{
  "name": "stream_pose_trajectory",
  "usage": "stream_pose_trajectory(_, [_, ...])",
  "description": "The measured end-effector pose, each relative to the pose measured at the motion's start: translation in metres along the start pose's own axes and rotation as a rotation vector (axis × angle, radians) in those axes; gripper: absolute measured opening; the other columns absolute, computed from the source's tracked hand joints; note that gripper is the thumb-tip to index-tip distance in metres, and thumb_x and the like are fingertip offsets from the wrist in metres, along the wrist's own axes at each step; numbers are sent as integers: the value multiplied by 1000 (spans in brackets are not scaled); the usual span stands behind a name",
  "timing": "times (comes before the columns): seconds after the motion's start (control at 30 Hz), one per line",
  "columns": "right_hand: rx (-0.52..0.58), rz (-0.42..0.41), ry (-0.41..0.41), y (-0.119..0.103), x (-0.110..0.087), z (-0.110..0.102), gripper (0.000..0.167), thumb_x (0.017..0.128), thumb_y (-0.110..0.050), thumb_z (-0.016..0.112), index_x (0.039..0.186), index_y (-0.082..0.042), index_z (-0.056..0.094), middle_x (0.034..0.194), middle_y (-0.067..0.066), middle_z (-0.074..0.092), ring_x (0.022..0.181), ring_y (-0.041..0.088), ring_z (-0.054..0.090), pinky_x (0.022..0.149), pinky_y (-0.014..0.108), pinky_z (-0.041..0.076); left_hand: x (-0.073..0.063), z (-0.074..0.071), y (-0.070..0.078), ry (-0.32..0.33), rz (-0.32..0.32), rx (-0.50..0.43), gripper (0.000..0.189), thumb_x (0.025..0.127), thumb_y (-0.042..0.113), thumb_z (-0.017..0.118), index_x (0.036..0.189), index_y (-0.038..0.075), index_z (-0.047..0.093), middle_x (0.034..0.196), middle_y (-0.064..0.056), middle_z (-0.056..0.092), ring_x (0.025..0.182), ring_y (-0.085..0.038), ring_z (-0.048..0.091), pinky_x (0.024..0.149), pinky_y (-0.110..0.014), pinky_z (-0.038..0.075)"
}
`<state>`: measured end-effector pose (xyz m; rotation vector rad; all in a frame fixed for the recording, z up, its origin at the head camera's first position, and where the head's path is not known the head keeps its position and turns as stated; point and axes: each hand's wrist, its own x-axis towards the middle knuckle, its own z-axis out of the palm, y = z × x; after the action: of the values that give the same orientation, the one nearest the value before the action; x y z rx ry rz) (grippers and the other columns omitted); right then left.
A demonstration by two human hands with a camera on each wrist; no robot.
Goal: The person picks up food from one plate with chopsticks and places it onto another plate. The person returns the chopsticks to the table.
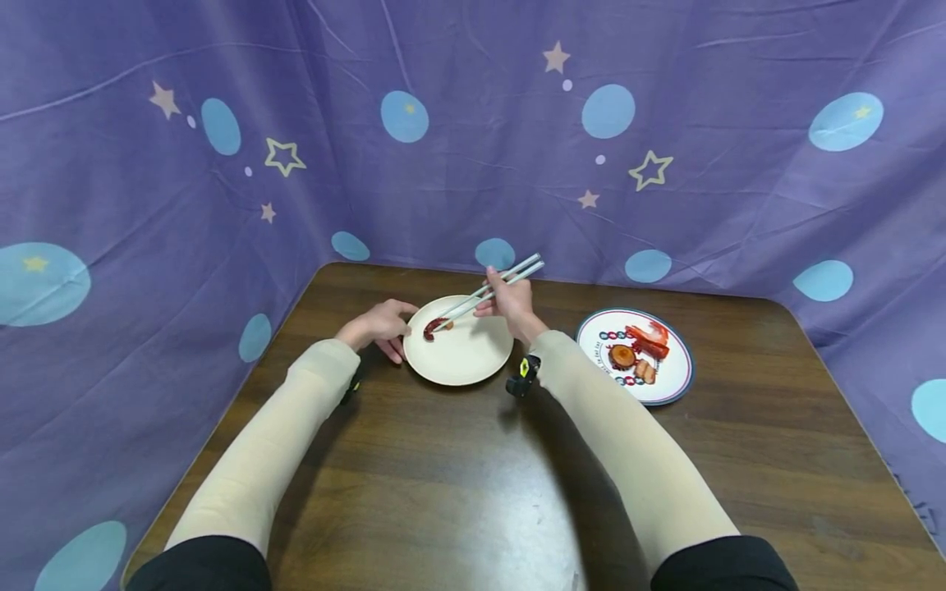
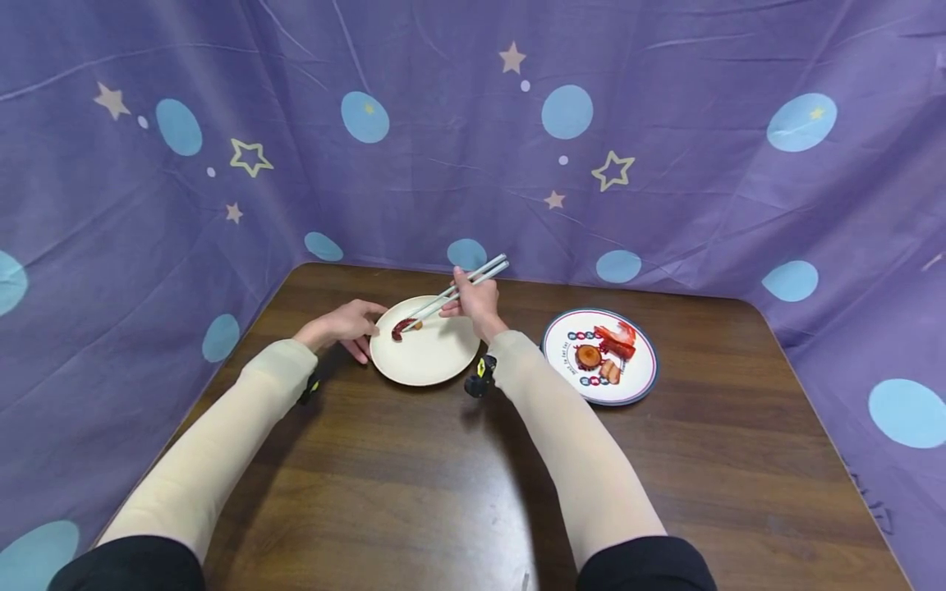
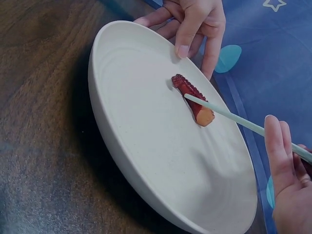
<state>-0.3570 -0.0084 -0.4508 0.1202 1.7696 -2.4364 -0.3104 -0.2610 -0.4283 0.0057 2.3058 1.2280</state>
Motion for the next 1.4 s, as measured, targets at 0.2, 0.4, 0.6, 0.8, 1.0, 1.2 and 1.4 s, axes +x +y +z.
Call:
stream_pose_trajectory(0.2, [11,-6,-7,-3,-2,-2,51,110,-28,60,119,22,59,114,51,57,48,20,67,51,37,66,-2,0,0,-2,-5,-15,61,101,-10,44,161,-4,34,94,-34,67,61,-29,72,58,-40,69])
stream_pose_trajectory(0.4, [28,-22,3,-10,-3,-7,41,110,-26,61,102,14,64,87,39,66,47,21,67,49,38,66,-1,-1,1,-3,-12,-7,60,102,-9,44,160,-3,35,97,-32,67,61,-28,72,59,-41,69])
stream_pose_trajectory(0.6, [59,-28,-1,-15,-1,-15,53,110,-27,60,122,25,54,75,25,65,46,21,68,48,37,65,-2,-2,3,0,-11,-10,59,102,-9,44,161,-3,35,98,-32,66,61,-28,72,59,-41,69])
stream_pose_trajectory(0.8, [61,-39,-7,-17,-3,-22,54,110,-27,59,122,25,52,70,19,64,47,21,68,49,36,66,-1,0,2,-1,-9,-20,60,101,-10,44,160,-4,36,97,-33,66,60,-28,71,58,-40,69])
stream_pose_trajectory(1.0, [64,-42,-28,-20,-2,-32,52,111,-26,59,121,24,53,70,18,65,49,21,69,52,37,67,-2,1,2,-1,-4,-8,61,102,-8,45,161,-4,33,103,-35,65,62,-30,72,59,-41,69])
stream_pose_trajectory(1.2, [55,-44,-23,-24,0,-40,52,110,-27,59,121,24,53,74,21,65,49,21,69,54,40,67,-1,1,3,1,-1,-10,60,102,-9,45,161,-4,33,105,-36,65,62,-30,72,59,-41,69])
stream_pose_trajectory(1.4, [68,-63,-26,-26,1,-47,44,110,-26,61,106,18,58,76,24,64,49,22,69,52,42,67,-2,1,3,15,-10,5,59,104,-7,45,162,-2,34,109,-35,64,62,-30,72,61,-42,69])
